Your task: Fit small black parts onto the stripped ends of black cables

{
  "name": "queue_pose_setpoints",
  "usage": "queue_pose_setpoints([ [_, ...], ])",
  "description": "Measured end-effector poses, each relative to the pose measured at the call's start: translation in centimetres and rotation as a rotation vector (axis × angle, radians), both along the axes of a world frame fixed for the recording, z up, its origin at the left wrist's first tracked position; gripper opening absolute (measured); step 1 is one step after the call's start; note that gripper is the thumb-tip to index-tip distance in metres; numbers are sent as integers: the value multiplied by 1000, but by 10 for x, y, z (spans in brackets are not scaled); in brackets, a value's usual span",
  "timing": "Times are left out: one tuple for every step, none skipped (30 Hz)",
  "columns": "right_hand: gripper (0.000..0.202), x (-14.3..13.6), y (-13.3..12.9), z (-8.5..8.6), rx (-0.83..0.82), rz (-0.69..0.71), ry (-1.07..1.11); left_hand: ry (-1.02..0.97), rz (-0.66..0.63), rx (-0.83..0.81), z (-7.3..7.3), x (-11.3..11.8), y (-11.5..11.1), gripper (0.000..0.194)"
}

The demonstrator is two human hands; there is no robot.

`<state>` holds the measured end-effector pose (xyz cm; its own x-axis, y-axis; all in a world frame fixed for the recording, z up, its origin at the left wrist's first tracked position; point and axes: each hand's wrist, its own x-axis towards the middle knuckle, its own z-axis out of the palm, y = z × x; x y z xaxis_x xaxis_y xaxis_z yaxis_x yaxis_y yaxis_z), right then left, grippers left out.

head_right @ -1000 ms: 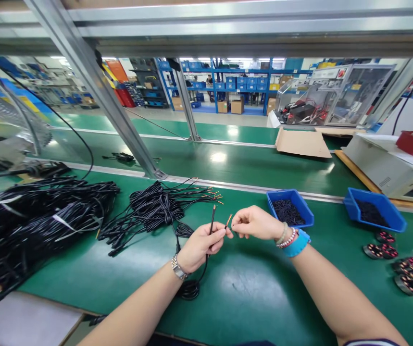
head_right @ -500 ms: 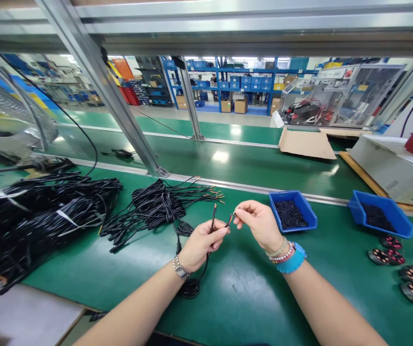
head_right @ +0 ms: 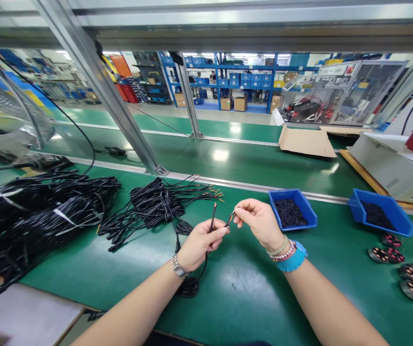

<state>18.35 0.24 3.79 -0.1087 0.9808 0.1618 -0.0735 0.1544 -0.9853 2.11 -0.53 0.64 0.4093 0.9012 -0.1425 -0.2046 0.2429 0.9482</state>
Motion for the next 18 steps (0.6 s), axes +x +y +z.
queue_pose_setpoints([
  [18,0,0,0,-4,1,-5,0,-2,-3,0,0,0,24],
  [18,0,-1,1,-9,2,-11,-1,-2,-5,1,0,0,24],
  [18,0,-1,1,-14,3,-15,-3,-2,-6,1,0,0,25],
  [18,0,-1,1,-18,2,-18,-6,0,-6,1,0,0,25],
  [19,0,-1,0,-20,-2,-19,-12,1,-4,0,0,0,25],
  [19,0,-1,0,-19,-7,-20,-19,1,-3,0,-1,0,25],
  [19,0,-1,-1,-14,-17,-18,-26,-2,-2,-1,-1,1,25],
  [19,0,0,-2,-8,-27,-14,-33,-8,-3,-2,-1,1,24],
  [18,-1,0,-3,-2,-35,-8,-39,-14,-7,-3,-1,1,23],
  [18,-2,0,-4,1,-38,-2,-44,-19,-10,-3,-1,1,23],
  [17,-3,0,-5,1,-38,1,-50,-21,-12,-4,-1,2,23],
  [17,-4,-1,-7,-2,-31,-1,-56,-21,-13,-4,-1,2,23],
  [16,-6,-1,-8,-10,-20,-4,-62,-20,-14,-5,-1,2,23],
  [16,-8,-1,-9,-21,-5,-10,-69,-18,-14,-5,-1,2,23],
  [16,-10,-2,-10,-33,7,-15,-74,-17,-13,-5,-1,2,23],
  [15,-12,-2,-12,-44,15,-15,-77,-13,-11,-5,-1,1,23],
  [15,-14,-3,-13,-51,18,-11,-78,-9,-10,-5,-1,1,23],
  [15,-16,-3,-14,-54,16,-4,-74,-1,-10,-5,-1,1,23],
])
